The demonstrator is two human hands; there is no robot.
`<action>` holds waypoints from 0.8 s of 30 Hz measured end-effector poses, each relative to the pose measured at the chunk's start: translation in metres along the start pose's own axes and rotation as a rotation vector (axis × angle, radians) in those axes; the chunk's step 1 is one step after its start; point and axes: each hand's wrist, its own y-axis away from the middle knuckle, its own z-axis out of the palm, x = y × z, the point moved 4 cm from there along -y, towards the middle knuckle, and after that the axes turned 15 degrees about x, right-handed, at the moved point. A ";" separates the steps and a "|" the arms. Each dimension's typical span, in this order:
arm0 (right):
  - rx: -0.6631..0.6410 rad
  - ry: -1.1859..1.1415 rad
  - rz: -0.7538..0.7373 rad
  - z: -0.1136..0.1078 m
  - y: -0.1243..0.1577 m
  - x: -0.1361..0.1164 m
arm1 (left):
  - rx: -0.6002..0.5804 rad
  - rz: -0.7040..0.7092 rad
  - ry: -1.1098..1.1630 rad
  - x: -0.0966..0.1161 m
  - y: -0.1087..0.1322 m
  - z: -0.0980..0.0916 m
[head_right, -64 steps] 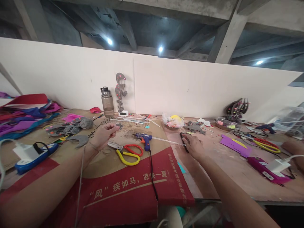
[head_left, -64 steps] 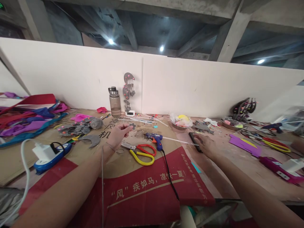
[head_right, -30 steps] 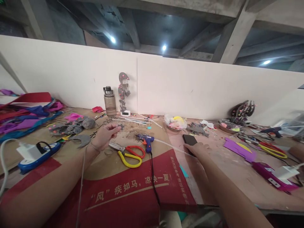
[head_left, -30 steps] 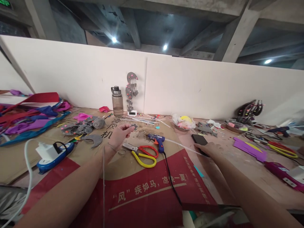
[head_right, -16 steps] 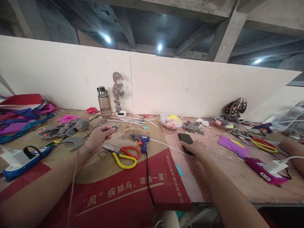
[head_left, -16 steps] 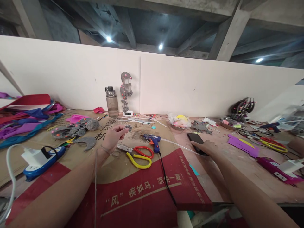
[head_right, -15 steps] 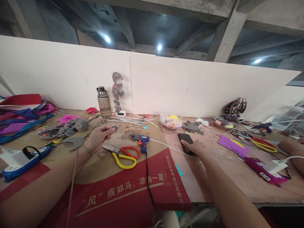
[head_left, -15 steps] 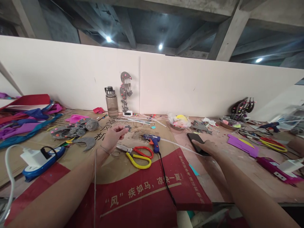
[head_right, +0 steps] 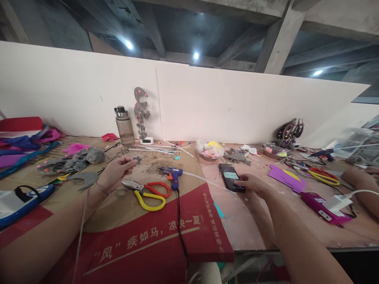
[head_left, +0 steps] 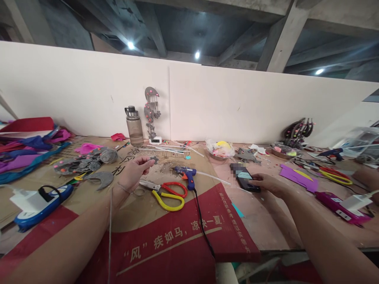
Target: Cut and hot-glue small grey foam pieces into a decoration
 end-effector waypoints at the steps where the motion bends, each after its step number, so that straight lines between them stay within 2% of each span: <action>1: 0.002 0.001 -0.004 0.000 -0.004 0.002 | -0.002 -0.001 -0.002 0.000 0.000 0.000; 5: 0.059 0.081 -0.003 -0.002 -0.017 0.008 | -0.002 -0.006 -0.009 -0.001 -0.001 0.000; 11: 0.271 0.461 0.046 -0.004 -0.026 -0.008 | 0.003 -0.004 -0.004 -0.001 -0.002 -0.001; 18: 0.327 0.452 0.040 -0.005 -0.032 -0.007 | 0.025 -0.011 0.006 0.003 -0.001 0.000; 24: 0.341 0.468 0.000 -0.006 -0.024 -0.010 | 0.021 -0.008 0.010 0.002 0.000 -0.001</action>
